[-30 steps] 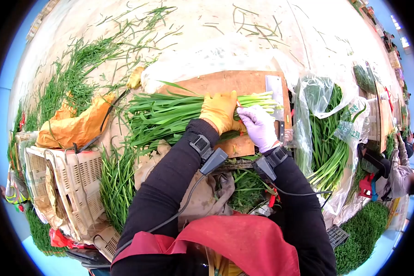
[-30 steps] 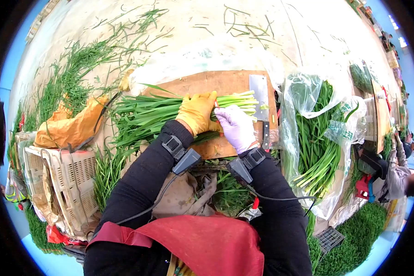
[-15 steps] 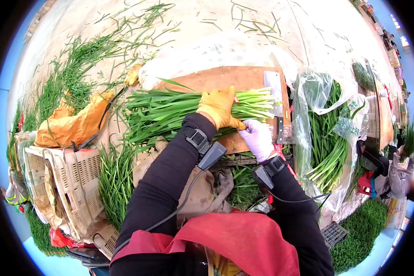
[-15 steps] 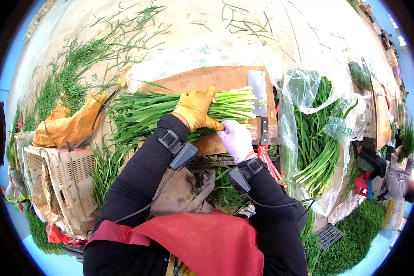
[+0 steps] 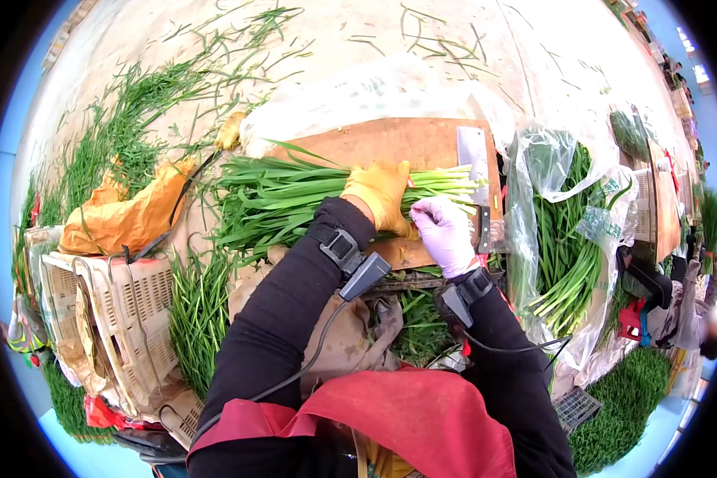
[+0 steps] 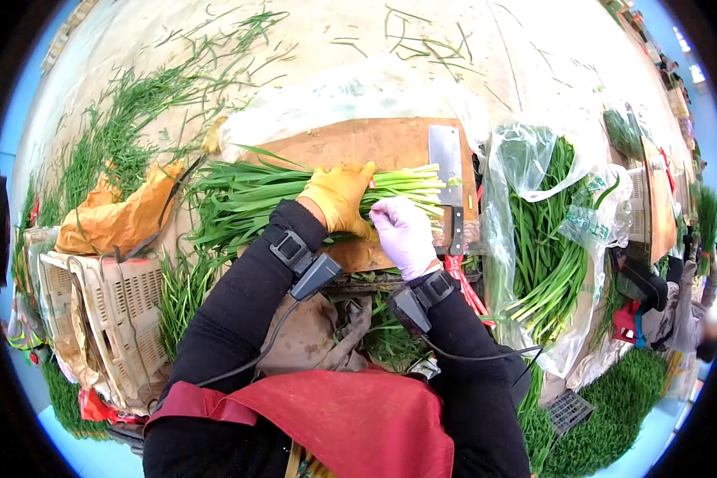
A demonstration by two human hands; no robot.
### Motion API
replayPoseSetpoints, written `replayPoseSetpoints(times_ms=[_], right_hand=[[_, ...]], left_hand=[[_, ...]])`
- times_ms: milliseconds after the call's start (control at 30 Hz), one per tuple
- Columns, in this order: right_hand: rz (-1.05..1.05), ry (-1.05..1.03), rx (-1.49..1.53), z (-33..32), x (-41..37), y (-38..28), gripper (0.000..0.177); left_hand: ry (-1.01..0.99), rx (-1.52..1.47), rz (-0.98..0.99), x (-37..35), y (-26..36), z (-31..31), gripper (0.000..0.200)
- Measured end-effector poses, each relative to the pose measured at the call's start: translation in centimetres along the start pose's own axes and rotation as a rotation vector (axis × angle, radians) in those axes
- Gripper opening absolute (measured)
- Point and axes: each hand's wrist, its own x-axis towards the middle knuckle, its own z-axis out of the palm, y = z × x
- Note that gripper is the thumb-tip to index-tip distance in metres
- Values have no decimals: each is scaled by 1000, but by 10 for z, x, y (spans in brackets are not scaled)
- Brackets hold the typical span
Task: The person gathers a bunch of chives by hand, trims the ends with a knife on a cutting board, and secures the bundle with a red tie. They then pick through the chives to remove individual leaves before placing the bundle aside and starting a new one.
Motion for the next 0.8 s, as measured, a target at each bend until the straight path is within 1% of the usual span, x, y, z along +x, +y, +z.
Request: replayPoseSetpoints(times_ms=[33,67,100,200,300,433,533,567,633,667,733,800], right_hand=[[67,-7,79,1,3,0,9],[134,-13,157,3,4,0,8],[119,1,174,5,5,4,7],[-131,24,-32,2,2,-2,9],[-315,82,-167,-3,2,-10,11],[-271,71,-84,-1,9,-7,12],[-273,-107,-176,-8,13,-6,12],[-226,-181,-213,-9,13,-4,11],[-215,-236,-265,-9,15,3,9],[-212,-266,-290,-9,16,5,9],[-153,-285,-244,-11,18,6,8],[-100,-301,-195,-13,20,3,7]], left_hand=[[3,2,-12,1,1,0,95],[35,23,-25,1,3,3,95],[67,44,-38,2,4,9,94],[143,63,-37,8,1,22,95],[216,62,-19,10,-3,31,94],[280,78,-15,6,-1,35,95],[91,-42,5,-2,1,13,99],[49,-51,5,-1,1,11,100],[-31,-74,4,3,0,8,102],[-16,-46,-14,4,2,9,103],[5,13,-51,4,8,14,105],[175,71,-49,2,10,34,109]])
